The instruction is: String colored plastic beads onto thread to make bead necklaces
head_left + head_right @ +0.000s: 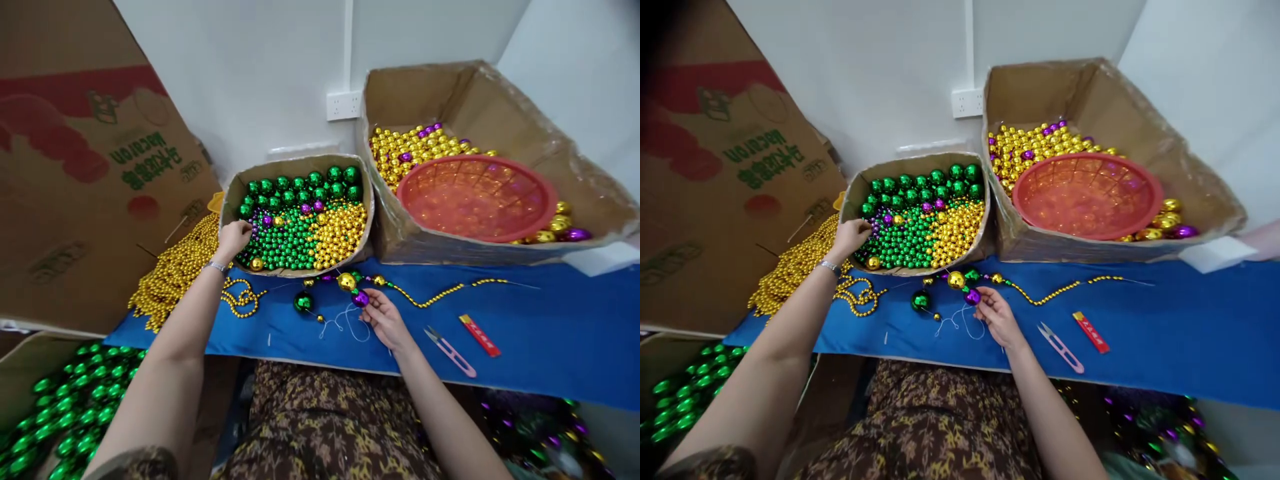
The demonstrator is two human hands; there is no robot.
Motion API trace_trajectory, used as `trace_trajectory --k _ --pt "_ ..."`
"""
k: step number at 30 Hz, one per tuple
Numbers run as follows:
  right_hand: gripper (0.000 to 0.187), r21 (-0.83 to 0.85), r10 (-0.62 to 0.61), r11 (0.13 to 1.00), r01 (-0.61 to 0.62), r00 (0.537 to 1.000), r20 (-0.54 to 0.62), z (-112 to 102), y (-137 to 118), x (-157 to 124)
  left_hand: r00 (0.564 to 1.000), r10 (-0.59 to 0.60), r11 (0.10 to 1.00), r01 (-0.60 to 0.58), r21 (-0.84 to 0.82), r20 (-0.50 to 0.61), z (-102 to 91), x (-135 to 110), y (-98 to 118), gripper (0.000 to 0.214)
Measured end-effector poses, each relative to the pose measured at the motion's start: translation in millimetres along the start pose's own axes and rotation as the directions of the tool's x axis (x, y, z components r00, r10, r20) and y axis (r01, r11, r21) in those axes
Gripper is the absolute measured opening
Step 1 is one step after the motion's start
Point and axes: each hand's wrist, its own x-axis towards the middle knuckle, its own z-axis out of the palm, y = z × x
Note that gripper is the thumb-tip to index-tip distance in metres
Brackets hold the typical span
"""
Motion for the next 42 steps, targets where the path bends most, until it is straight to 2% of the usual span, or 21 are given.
trace_trajectory --k 7,12,13,15,16,17,18,19,20,22,25,29,42 --pt "0.036 -0.028 0.007 1.000 -0.007 1.000 -0.002 0.7 1.1 1.9 0.990 -0.050 0.990 0.031 0.139 0.130 13.9 14.9 5.7 0.008" --pt "0.039 -0.074 -0.003 0.997 0.002 1.000 -0.010 2.0 1.4 -1.4 0.997 -0.041 0.994 0.033 0.104 0.071 6.1 6.4 19.3 0.014" --pt "0.039 -0.080 -0.003 0.997 0.002 1.000 -0.011 3.4 0.9 -3.7 0.999 -0.037 0.996 0.034 0.077 0.037 4.8 -1.2 23.8 0.017" --pt "0.039 -0.088 0.003 0.996 -0.004 1.000 -0.014 8.8 -0.9 -9.6 0.999 -0.032 0.991 0.030 -0.129 -0.010 4.9 -23.7 35.2 0.023" --pt "0.038 -0.092 0.006 0.996 -0.008 1.000 -0.020 12.8 -2.1 -12.9 0.999 -0.038 0.932 0.032 -0.361 -0.011 6.4 -37.9 41.9 0.025" --pt "0.038 -0.097 0.009 0.995 -0.011 1.000 -0.029 17.5 -3.6 -15.9 0.999 -0.029 0.786 0.047 -0.616 0.039 8.6 -53.2 49.3 0.027" --pt "0.038 -0.104 0.007 0.994 -0.011 0.999 -0.041 22.8 -5.3 -18.7 0.993 0.000 0.592 0.098 -0.800 0.122 11.5 -68.7 56.9 0.028" --pt "0.038 -0.113 0.003 0.994 -0.009 0.999 -0.054 28.2 -7.2 -21.1 0.979 0.029 0.409 0.172 -0.896 0.201 14.6 -83.6 64.6 0.029" --pt "0.038 -0.124 -0.003 0.992 -0.005 0.998 -0.065 33.5 -9.1 -23.2 0.961 0.056 0.261 0.248 -0.933 0.272 17.9 -97.2 72.0 0.028" --pt "0.039 -0.152 -0.021 0.988 0.009 0.997 -0.079 42.2 -13.0 -26.4 0.925 0.090 0.072 0.363 -0.929 0.369 24.5 -118.6 84.6 0.026" --pt "0.038 -0.197 -0.056 0.980 0.039 0.995 -0.084 48.7 -17.9 -30.4 0.894 0.108 -0.044 0.442 -0.896 0.435 32.9 -135.9 95.9 0.024" --pt "0.036 -0.236 -0.079 0.970 0.061 0.994 -0.070 48.1 -22.2 -34.7 0.878 0.117 -0.085 0.474 -0.876 0.464 39.7 -142.8 99.8 0.024" --pt "0.033 -0.261 -0.073 0.963 0.059 0.996 -0.045 42.8 -24.7 -33.9 0.879 0.126 -0.052 0.468 -0.882 0.459 42.0 -146.2 101.0 0.027"
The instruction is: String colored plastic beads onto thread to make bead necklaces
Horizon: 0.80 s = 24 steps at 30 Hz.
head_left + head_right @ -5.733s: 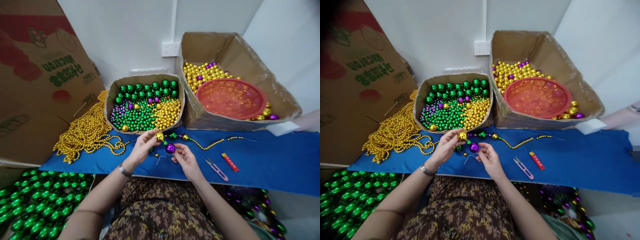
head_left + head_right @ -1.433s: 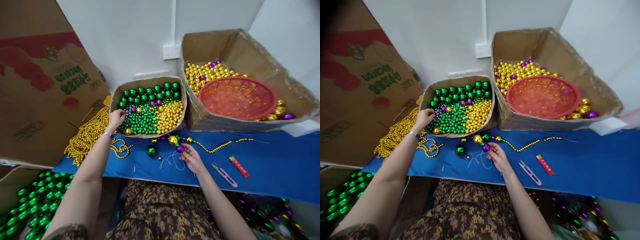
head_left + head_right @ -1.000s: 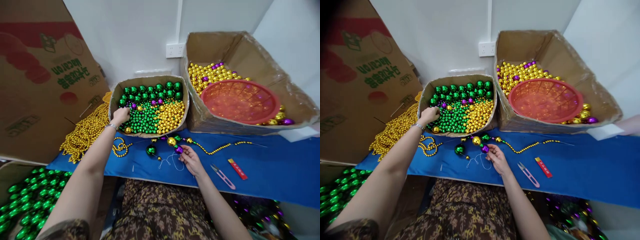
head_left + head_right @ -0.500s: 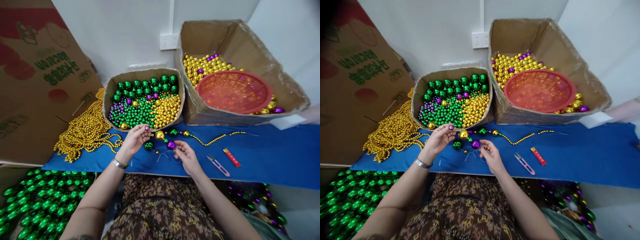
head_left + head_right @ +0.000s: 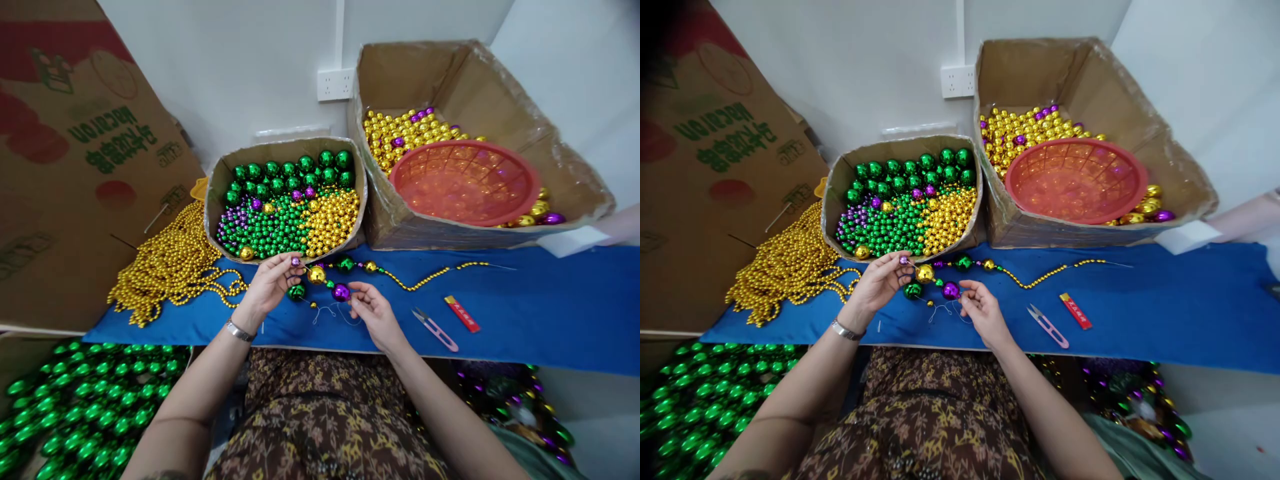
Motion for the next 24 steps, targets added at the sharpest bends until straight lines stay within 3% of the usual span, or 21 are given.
trace_trajectory --k 5,9,12,17,19,21,24 --pt "0.031 -0.069 -0.037 0.997 0.038 0.999 0.011 -5.5 1.6 0.4 0.999 0.039 0.997 -0.039 0.067 0.000 -2.0 -0.6 0.4 0.030" --pt "0.032 -0.248 -0.107 0.963 0.102 0.994 -0.007 -8.5 3.4 0.8 0.987 0.163 0.924 -0.159 0.347 0.018 -2.8 -3.8 -1.0 0.033" --pt "0.032 -0.396 -0.127 0.912 0.108 0.992 -0.022 -9.7 12.4 1.2 0.973 0.222 0.830 -0.222 0.512 0.061 -1.7 -4.4 -12.6 0.033" --pt "0.030 -0.607 -0.050 0.792 0.066 0.998 0.043 -16.9 27.6 0.6 0.956 0.274 0.741 -0.279 0.610 0.104 2.2 -3.5 -42.4 0.025" --pt "0.033 -0.708 -0.096 0.696 0.123 0.992 0.078 -20.5 21.1 0.1 0.914 0.366 0.626 -0.379 0.681 0.172 7.9 -5.4 -43.9 0.021" --pt "0.032 -0.764 -0.181 0.616 0.192 0.978 0.100 -21.2 4.8 0.7 0.834 0.472 0.468 -0.511 0.721 0.284 18.0 -8.3 -35.0 0.016" --pt "0.031 -0.724 -0.278 0.623 0.296 0.949 0.148 -13.5 -27.9 5.0 0.691 0.559 0.265 -0.672 0.691 0.458 39.8 -10.7 -8.5 0.010"
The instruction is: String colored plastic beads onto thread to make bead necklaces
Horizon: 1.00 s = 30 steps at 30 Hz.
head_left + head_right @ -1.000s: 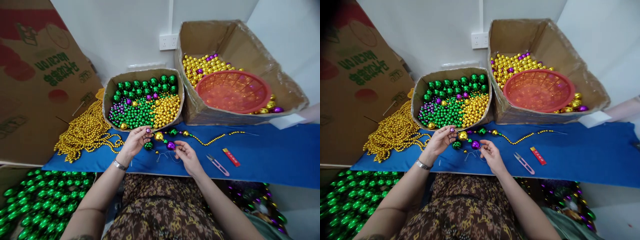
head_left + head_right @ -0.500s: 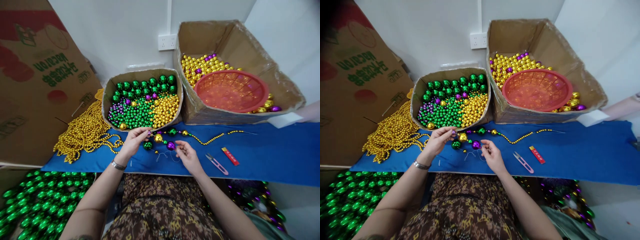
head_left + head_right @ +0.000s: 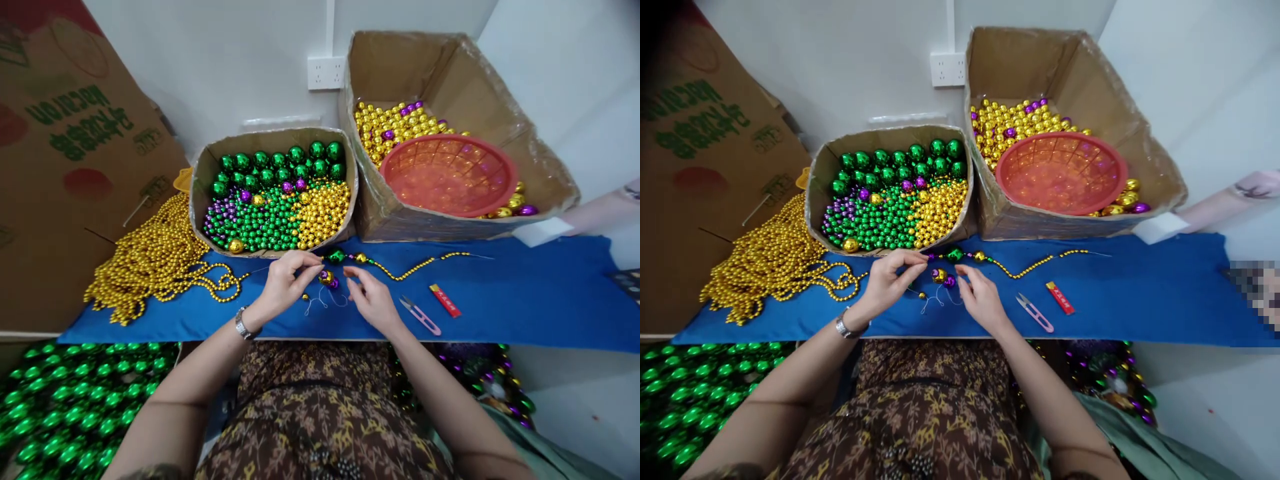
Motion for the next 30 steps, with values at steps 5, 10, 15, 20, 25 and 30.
trace_trajectory --k 5,10,15,20,25,30 --pt "0.027 0.030 -0.191 0.981 0.190 0.981 0.022 -7.0 -31.8 22.8 0.989 0.144 0.989 -0.144 0.017 -0.026 -12.1 37.6 31.0 0.008" --pt "0.019 0.046 -0.219 0.975 0.216 0.973 0.070 -5.2 -32.8 27.4 0.993 0.018 0.995 -0.029 -0.091 -0.120 -17.9 45.9 36.4 0.011" --pt "0.021 0.140 -0.102 0.985 0.100 0.995 0.005 -14.4 -35.5 27.4 0.987 -0.143 0.927 0.110 -0.360 -0.066 0.0 22.7 17.0 0.027" --pt "0.023 0.319 -0.039 0.947 0.035 0.999 0.008 -22.3 -51.7 23.5 0.921 -0.038 0.946 0.158 -0.282 0.388 39.7 -12.8 -9.2 0.041" --pt "0.022 0.535 0.054 0.845 0.013 0.993 -0.110 -41.4 -64.8 17.8 0.832 0.021 0.999 0.003 -0.042 0.555 63.0 -28.6 -25.6 0.026" --pt "0.020 0.661 0.165 0.744 0.096 0.932 -0.322 -76.8 -69.1 17.2 0.802 -0.071 0.946 -0.134 0.295 0.593 67.5 -42.3 -36.7 0.021"
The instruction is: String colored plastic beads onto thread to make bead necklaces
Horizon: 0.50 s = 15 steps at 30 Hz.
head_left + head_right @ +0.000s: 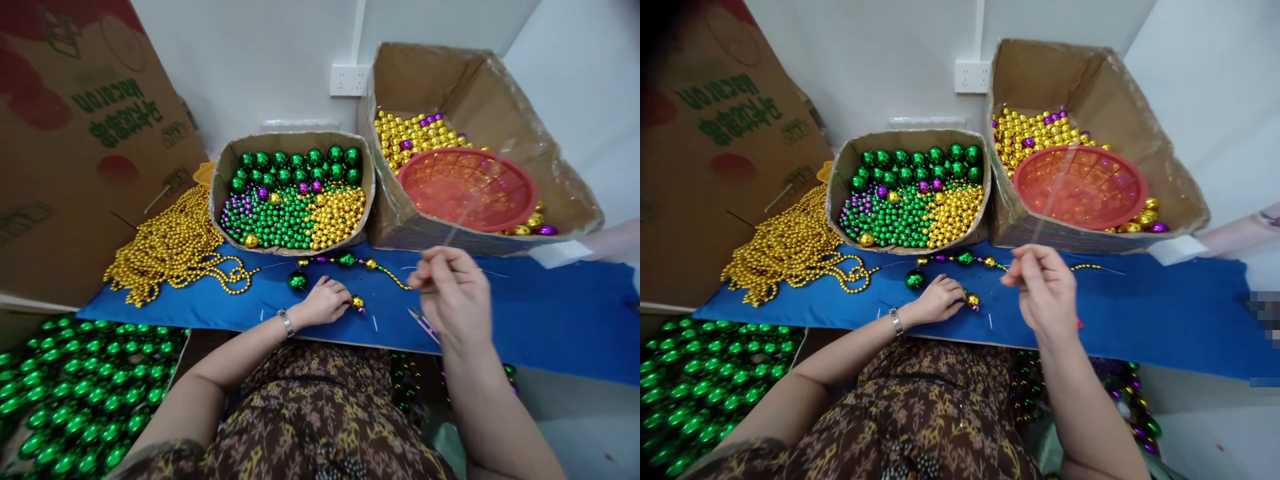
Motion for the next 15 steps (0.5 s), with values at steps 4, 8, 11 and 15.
trace_trajectory --k 4,8,11,15 --pt "0.016 0.062 -0.050 0.997 0.056 0.993 -0.105 -9.9 -15.2 2.9 0.999 -0.030 0.990 0.034 0.134 -0.029 5.4 -6.0 -2.8 0.037" --pt "0.015 0.060 -0.064 0.996 0.068 0.996 -0.069 -7.6 -22.9 -0.6 0.998 -0.062 0.966 0.068 0.249 -0.031 6.1 -8.9 -6.7 0.041" --pt "0.015 0.051 -0.122 0.991 0.126 0.990 -0.072 -2.9 -28.4 -0.7 0.997 -0.076 0.954 0.078 0.290 -0.017 5.0 -12.8 -11.7 0.036" --pt "0.017 0.044 -0.118 0.992 0.118 0.993 -0.011 4.1 -33.2 4.2 0.987 -0.087 0.982 0.107 0.154 -0.132 -2.2 -11.9 -13.9 0.049"
